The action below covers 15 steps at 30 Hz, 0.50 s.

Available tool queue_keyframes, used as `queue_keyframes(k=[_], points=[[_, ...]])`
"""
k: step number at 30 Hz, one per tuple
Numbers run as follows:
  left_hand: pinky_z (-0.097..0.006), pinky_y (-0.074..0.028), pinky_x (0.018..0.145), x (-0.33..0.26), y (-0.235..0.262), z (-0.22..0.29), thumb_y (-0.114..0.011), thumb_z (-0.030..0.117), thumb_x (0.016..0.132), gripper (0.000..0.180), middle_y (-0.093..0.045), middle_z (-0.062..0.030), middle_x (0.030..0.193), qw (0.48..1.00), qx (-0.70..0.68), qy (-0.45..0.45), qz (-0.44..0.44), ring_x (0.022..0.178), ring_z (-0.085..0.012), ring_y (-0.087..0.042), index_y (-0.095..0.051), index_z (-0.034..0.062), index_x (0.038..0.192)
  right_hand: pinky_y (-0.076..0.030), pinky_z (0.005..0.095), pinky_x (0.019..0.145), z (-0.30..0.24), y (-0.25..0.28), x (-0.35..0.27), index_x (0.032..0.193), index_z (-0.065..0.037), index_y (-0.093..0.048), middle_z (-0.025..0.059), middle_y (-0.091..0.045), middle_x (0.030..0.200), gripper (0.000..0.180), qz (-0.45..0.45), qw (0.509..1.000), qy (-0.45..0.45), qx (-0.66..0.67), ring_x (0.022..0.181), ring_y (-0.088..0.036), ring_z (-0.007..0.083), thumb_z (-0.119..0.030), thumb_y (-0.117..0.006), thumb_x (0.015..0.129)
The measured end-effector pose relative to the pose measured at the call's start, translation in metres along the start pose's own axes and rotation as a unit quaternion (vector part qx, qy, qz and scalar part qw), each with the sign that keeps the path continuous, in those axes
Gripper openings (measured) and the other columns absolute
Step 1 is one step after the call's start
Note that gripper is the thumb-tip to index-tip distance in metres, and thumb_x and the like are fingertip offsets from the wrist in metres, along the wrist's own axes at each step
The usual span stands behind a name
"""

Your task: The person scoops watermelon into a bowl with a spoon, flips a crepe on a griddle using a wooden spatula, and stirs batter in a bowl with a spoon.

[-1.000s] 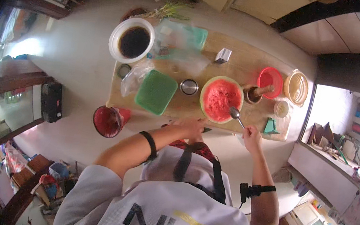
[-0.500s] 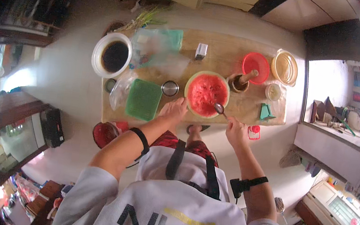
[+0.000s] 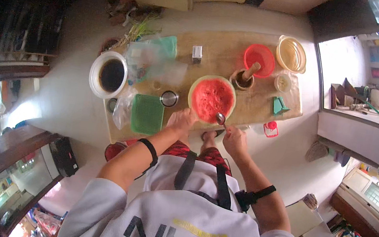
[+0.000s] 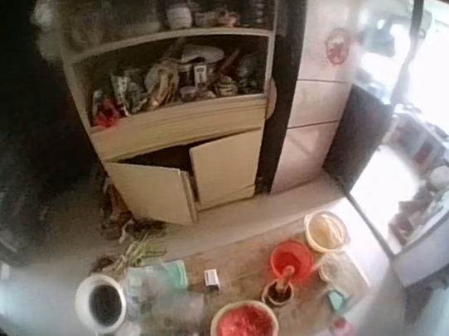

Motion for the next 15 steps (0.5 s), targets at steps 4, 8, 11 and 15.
queue_keyframes(k=[4,8,11,15], points=[[-0.044,-0.052,0.062,-0.001,0.001,0.005,-0.062,0.034,0.081,0.032,-0.06,-0.0151,0.082,1.0,-0.002,-0.021,0.005,0.073,-0.0345,-0.064,-0.053,0.0049,0.092,-0.049,0.0456,0.064,0.013,-0.007,0.0,0.081,-0.003,-0.064,0.0245,-0.061,0.075,0.013,0.013,0.995,-0.052,0.084,0.073,-0.061,0.0412,-0.011,-0.055,0.077],[-0.045,-0.051,0.066,-0.001,0.002,0.004,-0.059,0.031,0.083,0.026,-0.06,-0.0158,0.084,0.999,-0.013,-0.032,0.006,0.078,-0.0343,-0.064,-0.055,0.0064,0.091,-0.049,0.0428,0.064,0.031,-0.019,0.0,0.082,-0.004,-0.065,0.0238,-0.061,0.077,0.013,0.013,0.986,-0.085,0.146,0.076,-0.062,0.0401,-0.012,-0.058,0.075],[-0.043,-0.049,0.056,-0.004,0.015,0.006,-0.073,0.028,0.071,0.034,-0.056,-0.0125,0.075,0.995,-0.017,-0.055,0.077,0.065,-0.0332,-0.06,-0.055,0.0029,0.084,-0.05,0.0421,0.065,0.036,-0.029,0.001,0.085,-0.005,-0.065,0.0227,-0.062,0.077,0.014,-0.01,0.984,-0.102,0.144,0.076,-0.062,0.0395,-0.013,-0.058,0.077],[-0.043,-0.049,0.056,-0.006,0.022,0.009,-0.072,0.03,0.072,0.033,-0.056,-0.0122,0.076,0.991,-0.019,-0.095,0.09,0.065,-0.0333,-0.06,-0.056,0.0037,0.084,-0.05,0.042,0.065,0.018,-0.035,0.005,0.087,-0.005,-0.066,0.0221,-0.062,0.077,0.014,-0.033,0.986,-0.082,0.144,0.075,-0.062,0.0385,-0.014,-0.058,0.08]])
Point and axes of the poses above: each hand's wrist, its own x-axis towards the middle knuckle, its own y-axis out of the back of the hand, z = x × y, the point moved 6 cm from there along x, towards the middle knuckle
